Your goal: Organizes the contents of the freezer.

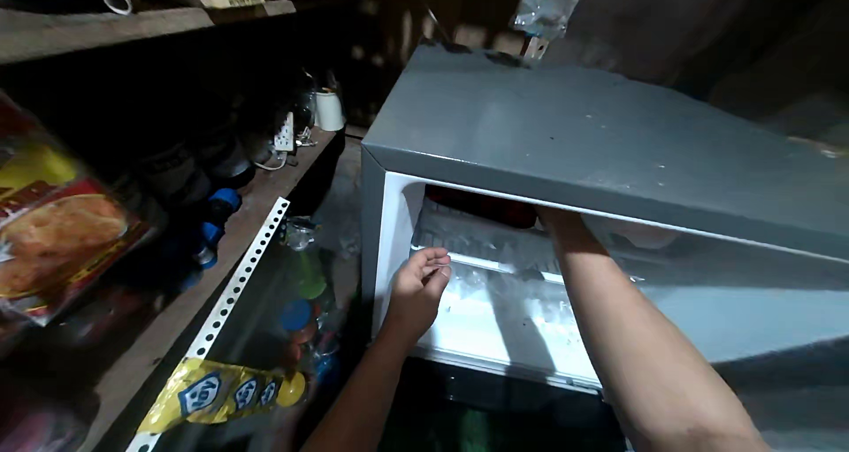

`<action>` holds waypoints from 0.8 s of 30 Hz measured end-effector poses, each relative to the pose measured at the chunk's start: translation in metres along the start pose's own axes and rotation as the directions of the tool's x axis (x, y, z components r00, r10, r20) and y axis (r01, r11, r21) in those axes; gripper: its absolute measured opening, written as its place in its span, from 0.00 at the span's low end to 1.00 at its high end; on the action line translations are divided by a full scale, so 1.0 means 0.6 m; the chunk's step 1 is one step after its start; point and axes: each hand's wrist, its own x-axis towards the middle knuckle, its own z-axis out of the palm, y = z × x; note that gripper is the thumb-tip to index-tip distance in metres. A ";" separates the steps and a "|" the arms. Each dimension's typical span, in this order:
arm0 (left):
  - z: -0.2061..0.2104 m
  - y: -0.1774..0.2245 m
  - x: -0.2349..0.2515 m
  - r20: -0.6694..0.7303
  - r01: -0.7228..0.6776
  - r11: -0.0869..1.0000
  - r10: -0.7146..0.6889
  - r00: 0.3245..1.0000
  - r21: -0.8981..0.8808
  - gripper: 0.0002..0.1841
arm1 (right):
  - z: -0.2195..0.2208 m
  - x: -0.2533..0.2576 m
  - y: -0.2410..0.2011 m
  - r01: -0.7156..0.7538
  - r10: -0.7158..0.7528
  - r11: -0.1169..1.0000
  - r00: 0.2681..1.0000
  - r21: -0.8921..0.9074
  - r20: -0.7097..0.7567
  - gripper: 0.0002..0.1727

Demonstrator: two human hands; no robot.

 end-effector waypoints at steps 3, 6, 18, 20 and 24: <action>-0.005 -0.002 -0.010 0.010 -0.034 0.999 0.034 0.999 0.000 0.16 | -0.027 -0.027 -0.004 0.021 -0.021 0.999 1.000 0.040 -0.003 0.23; -0.009 -0.006 -0.015 0.007 -0.050 0.999 0.050 0.999 0.018 0.15 | -0.061 -0.088 -0.045 0.230 -0.233 0.972 0.971 -0.048 -0.061 0.25; 0.003 -0.014 -0.011 0.043 -0.047 0.999 0.047 0.998 -0.002 0.15 | -0.051 -0.089 -0.081 0.678 -0.646 0.672 0.734 -0.299 0.212 0.24; -0.004 -0.018 -0.009 0.031 -0.054 0.998 0.053 0.998 0.011 0.15 | -0.064 -0.097 -0.101 0.655 -0.570 0.682 0.755 -0.325 0.324 0.25; -0.031 -0.024 -0.012 0.014 -0.082 0.993 0.081 0.997 0.079 0.16 | -0.043 -0.087 -0.081 0.656 -0.619 0.690 0.754 -0.305 0.220 0.24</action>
